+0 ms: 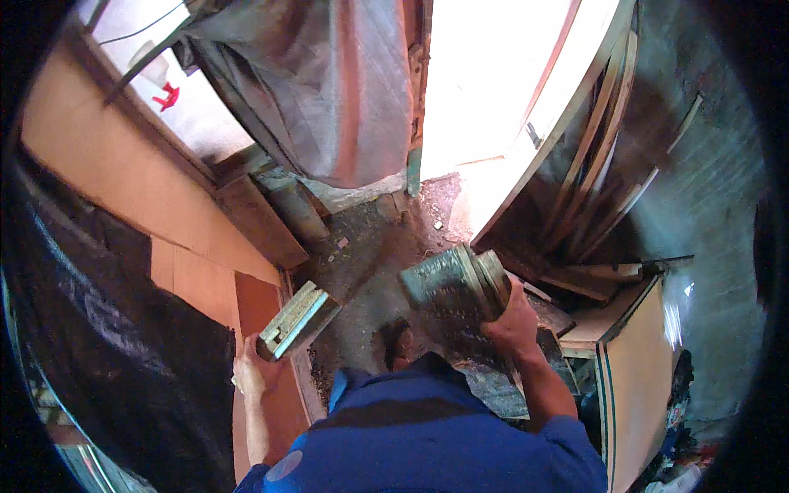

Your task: The person picks up various wooden planks and boards from a cluttered storage area and stacks them into a pile. They handle the wood by hand, moving pieces from a rack and the floor to a growing stack, and briefly carry a bundle of wood to a different location.

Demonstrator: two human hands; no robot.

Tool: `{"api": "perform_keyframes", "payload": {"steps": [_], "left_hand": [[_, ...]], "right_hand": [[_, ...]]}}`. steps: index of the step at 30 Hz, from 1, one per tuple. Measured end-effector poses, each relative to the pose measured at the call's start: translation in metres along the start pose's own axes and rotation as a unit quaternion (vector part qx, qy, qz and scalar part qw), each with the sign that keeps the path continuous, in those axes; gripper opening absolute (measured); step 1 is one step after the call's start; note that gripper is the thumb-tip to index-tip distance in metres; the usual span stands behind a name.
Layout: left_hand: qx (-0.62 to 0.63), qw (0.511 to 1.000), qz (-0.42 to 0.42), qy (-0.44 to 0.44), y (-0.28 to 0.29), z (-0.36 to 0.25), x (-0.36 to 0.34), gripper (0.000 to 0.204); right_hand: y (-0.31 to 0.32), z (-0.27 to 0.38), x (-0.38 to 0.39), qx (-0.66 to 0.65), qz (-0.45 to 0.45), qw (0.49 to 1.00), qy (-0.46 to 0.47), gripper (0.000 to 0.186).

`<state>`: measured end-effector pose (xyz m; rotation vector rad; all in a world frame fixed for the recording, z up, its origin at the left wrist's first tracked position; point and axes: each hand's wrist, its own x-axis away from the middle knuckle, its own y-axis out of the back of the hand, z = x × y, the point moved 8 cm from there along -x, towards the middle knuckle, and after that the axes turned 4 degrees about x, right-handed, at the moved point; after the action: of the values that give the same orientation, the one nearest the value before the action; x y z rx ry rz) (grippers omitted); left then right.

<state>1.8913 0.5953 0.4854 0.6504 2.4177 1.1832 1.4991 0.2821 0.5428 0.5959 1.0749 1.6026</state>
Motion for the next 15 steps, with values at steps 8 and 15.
{"api": "perform_keyframes", "payload": {"steps": [8, 15], "left_hand": [[0.032, 0.995, -0.041, -0.084, -0.002, 0.019, 0.015, 0.068], [0.034, 0.990, -0.010, -0.133, 0.009, 0.026, 0.006, 0.067]], "right_hand": [[0.000, 0.008, 0.037, 0.022, -0.062, 0.998, -0.007, 0.084], [0.018, 0.046, 0.070, 0.037, -0.120, 0.992, 0.002, 0.085]]}}
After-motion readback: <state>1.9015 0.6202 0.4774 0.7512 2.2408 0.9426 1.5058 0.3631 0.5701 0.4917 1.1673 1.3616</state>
